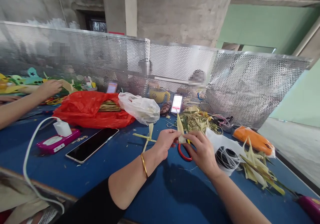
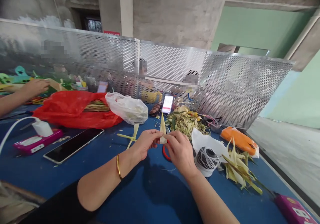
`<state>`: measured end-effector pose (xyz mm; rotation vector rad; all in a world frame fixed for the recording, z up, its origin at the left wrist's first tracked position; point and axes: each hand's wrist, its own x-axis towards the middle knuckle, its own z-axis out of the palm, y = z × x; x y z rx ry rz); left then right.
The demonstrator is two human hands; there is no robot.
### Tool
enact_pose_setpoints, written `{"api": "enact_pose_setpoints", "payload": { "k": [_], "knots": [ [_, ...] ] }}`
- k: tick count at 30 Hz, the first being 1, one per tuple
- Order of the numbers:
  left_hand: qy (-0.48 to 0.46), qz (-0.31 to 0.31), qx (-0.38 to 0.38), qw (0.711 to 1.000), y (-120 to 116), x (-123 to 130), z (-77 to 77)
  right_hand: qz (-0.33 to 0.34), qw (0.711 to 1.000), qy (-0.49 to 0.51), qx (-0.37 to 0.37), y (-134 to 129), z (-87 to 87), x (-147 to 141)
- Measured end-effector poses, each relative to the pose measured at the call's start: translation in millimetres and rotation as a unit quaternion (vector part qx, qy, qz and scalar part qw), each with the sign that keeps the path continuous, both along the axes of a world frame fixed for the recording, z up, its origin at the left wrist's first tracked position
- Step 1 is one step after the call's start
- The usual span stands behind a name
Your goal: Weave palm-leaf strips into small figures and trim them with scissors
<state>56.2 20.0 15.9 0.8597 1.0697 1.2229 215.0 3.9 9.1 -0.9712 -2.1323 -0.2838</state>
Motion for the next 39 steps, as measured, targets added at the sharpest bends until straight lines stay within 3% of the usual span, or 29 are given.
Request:
{"api": "enact_pose_setpoints", "payload": {
  "k": [3, 9, 14, 18, 22, 33, 39],
  "knots": [
    [0.007, -0.01, 0.008, 1.0, -3, 2, -0.2, 0.024, 0.999, -0.023, 0.04, -3, 0.8, -2],
    [-0.016, -0.052, -0.011, 0.998, -5, 3, -1.2, -0.007, 0.999, 0.016, 0.05, -4, -2.4, -4],
    [-0.027, -0.021, -0.013, 0.999, -4, 6, -4.2, -0.005, 0.985, 0.149, -0.084, 0, -6.2, -7],
    [-0.027, -0.005, 0.003, 1.0, -4, 8, -5.5, 0.008, 0.941, 0.274, -0.198, 4, -8.7, -8],
    [-0.001, 0.0, 0.021, 1.0, -3, 8, -6.4, -0.007, 0.902, 0.306, -0.303, 6, -9.5, -8],
    [0.022, -0.017, 0.052, 0.998, -6, 10, -5.8, -0.056, 0.898, 0.31, -0.307, 3, -5.1, -8],
    [0.016, -0.038, 0.046, 0.998, -4, 8, -3.8, 0.015, 0.846, 0.401, -0.353, 8, -4.2, -6]
  ]
}}
